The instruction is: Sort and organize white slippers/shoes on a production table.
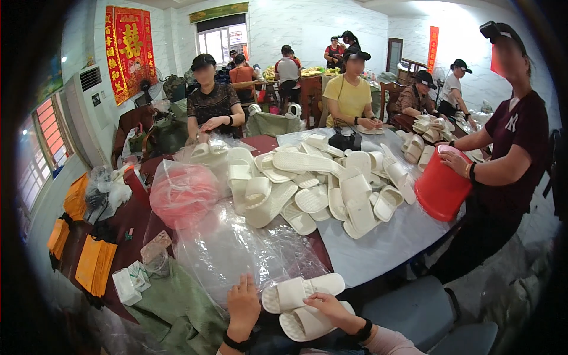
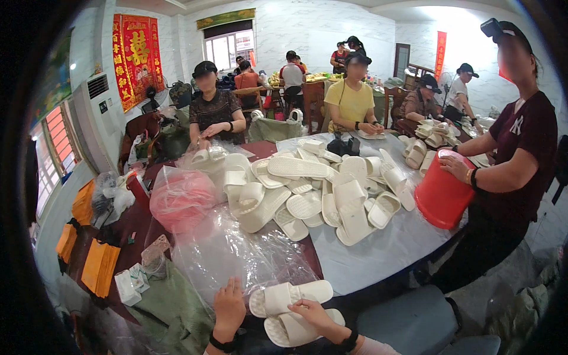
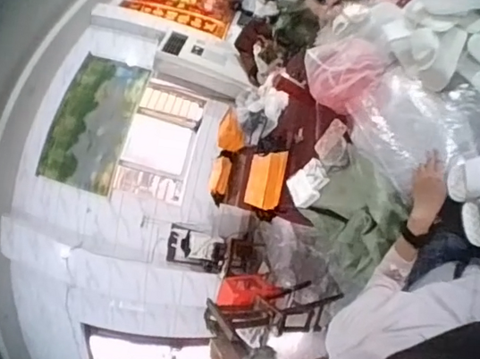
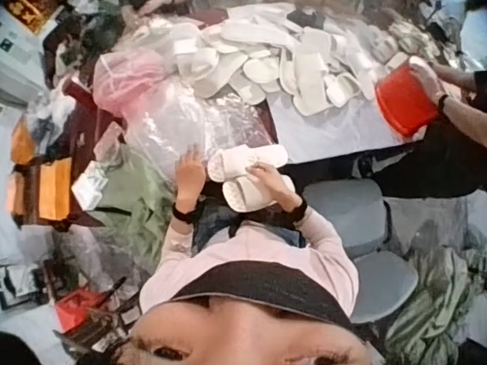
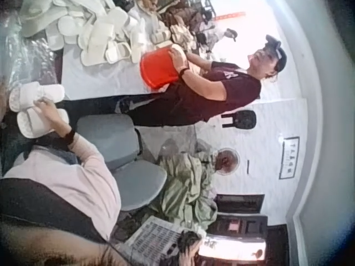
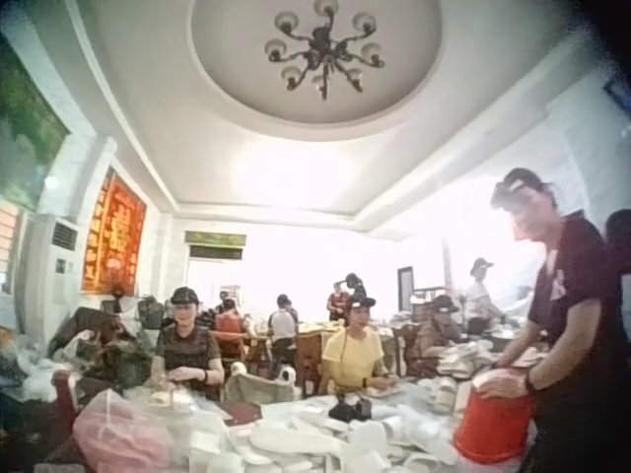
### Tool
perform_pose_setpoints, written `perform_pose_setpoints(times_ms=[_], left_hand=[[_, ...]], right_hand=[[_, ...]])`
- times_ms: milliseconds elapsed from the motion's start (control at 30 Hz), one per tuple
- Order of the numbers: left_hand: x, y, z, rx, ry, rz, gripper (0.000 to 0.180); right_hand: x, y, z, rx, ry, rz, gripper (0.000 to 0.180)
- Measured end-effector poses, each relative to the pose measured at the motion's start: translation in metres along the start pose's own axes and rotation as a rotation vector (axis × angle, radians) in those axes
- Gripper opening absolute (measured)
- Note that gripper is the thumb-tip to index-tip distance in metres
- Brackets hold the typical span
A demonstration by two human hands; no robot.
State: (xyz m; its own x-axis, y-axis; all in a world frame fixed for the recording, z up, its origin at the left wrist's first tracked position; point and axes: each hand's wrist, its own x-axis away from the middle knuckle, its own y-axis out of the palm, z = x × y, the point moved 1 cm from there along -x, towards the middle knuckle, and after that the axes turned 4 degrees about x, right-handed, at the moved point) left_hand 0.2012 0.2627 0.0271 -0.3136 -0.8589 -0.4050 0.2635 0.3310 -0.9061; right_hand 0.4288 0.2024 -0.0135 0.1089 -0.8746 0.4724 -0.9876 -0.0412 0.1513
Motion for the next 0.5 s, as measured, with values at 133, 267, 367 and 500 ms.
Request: perform_pose_setpoints(times_ms=[133, 267, 367, 500], left_hand=[[0.005, -0.004, 0.011, -0.023, -0.041, -0.069, 0.043], [0.007, -0.001, 0.023, -0.053, -0.117, -0.116, 0.046], [0.004, 0.006, 0.026, -0.107, -0.116, 0.034, 0.049], [-0.003, 0.007, 0.020, 0.026, -0.006, 0.066, 0.051]], right_hand=[[-0.001, 0.015, -0.006, -0.101, -0.061, 0.141, 0.019], [-0.006, 0.024, -0.002, -0.274, -0.133, 0.206, 0.015], [-0.006, 0.027, 0.001, -0.394, -0.146, 0.170, 0.014], [-0.006, 0.020, 0.008, -0.349, -0.187, 0.154, 0.017]])
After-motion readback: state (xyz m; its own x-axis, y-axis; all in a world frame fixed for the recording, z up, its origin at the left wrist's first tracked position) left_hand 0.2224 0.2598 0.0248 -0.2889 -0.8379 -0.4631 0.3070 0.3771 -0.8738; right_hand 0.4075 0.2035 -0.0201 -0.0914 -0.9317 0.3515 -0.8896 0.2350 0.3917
